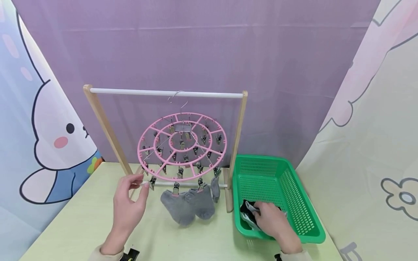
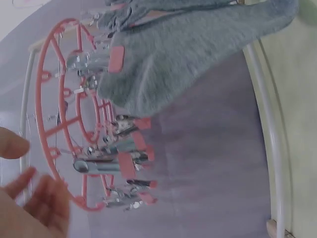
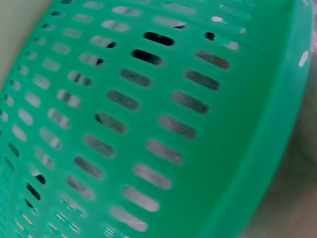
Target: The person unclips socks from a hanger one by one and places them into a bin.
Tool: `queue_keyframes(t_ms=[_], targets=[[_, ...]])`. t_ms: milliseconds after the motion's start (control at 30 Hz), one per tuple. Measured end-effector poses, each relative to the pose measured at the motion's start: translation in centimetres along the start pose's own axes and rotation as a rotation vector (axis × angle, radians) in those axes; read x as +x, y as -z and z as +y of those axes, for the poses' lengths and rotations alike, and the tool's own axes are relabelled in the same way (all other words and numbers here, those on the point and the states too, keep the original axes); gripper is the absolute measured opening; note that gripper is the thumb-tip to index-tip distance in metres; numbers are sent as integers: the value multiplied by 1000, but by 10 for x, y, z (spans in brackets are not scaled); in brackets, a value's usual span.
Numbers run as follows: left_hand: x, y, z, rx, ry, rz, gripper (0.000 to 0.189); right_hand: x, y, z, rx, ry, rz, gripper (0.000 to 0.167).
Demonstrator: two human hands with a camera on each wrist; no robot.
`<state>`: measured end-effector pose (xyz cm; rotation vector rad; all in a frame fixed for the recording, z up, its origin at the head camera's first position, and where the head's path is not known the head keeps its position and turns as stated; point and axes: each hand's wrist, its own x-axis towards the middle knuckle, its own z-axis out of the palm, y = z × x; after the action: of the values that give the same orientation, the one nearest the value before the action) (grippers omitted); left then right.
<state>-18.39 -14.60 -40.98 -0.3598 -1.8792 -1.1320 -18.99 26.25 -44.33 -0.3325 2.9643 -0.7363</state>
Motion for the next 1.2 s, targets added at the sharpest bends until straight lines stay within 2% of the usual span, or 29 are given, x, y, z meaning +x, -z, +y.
queue_keyframes(t_ms=[67,133,233,367,467,533,667,767,900,1067,1200], targets=[[0,-4,1,-21,-105,-3,25,-1,3,-5,-9,-8,24,10],[-2,-8,1,-47,-152,-44,23,-1,5,-9,-22,-8,46,9],[-6,-14,2,-46,-134,-130,23,-1,7,-12,-45,15,84,11],[-10,-23,1,21,-103,-228,24,-1,7,-12,-66,43,126,15],[-13,-29,1,45,-31,-311,26,-2,6,-12,-75,50,136,15],[-13,-31,1,23,59,-376,28,-3,5,-12,-77,63,138,14],[-12,-36,-2,-81,247,-482,30,-3,4,-14,-76,55,143,13],[-9,-38,-5,-156,340,-526,28,-3,3,-16,-71,52,150,13],[-6,-39,-8,-229,397,-560,26,-2,1,-18,-70,56,165,13],[-4,-39,-5,-261,427,-588,23,-2,2,-23,-67,60,192,10],[-3,-37,-2,-294,470,-591,23,-2,2,-30,-65,94,244,9]])
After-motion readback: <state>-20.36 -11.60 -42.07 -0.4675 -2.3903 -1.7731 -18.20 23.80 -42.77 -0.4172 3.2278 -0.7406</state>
